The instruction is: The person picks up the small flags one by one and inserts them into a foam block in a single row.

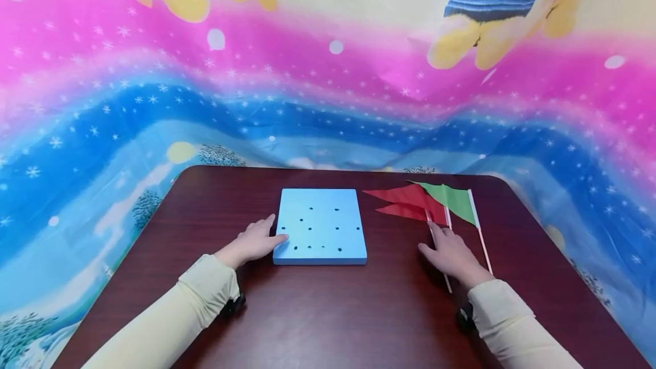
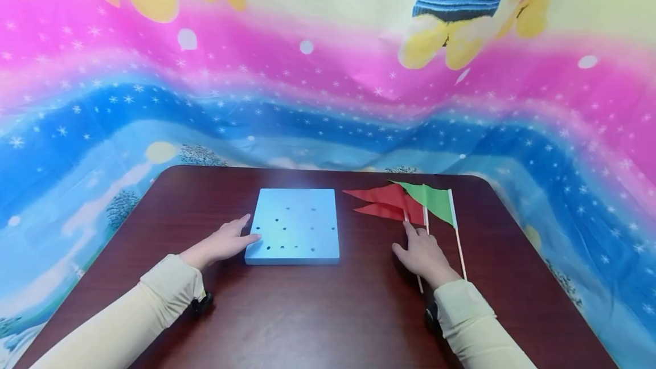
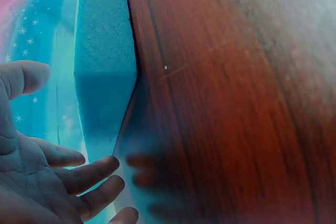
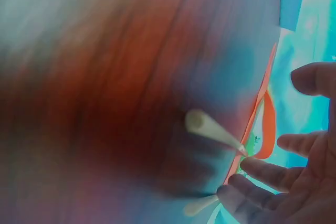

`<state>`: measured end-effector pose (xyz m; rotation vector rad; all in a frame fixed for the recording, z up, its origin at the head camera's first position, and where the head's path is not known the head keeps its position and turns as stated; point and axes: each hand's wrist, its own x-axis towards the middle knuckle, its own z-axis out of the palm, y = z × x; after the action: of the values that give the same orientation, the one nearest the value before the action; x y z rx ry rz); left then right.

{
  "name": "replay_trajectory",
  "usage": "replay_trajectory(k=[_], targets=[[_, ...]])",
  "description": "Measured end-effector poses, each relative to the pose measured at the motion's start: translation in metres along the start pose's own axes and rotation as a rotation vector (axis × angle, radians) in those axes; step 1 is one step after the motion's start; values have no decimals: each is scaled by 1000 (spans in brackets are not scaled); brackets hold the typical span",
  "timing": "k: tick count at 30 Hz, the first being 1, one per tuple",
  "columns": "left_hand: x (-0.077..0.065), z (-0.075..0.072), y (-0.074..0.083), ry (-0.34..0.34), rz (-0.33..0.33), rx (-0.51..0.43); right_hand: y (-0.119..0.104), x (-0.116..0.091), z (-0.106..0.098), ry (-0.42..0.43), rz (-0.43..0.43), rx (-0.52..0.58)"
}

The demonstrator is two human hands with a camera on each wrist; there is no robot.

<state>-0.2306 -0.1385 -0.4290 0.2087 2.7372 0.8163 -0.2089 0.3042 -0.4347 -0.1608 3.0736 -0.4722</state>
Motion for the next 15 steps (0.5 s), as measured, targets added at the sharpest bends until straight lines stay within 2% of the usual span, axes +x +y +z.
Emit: replay_trajectory(k=[8, 15], targets=[[4, 3, -1, 11, 0, 14, 6, 3, -4, 19, 13, 8], [8, 7, -2, 25, 19, 9, 13, 4, -7, -4, 32, -4]])
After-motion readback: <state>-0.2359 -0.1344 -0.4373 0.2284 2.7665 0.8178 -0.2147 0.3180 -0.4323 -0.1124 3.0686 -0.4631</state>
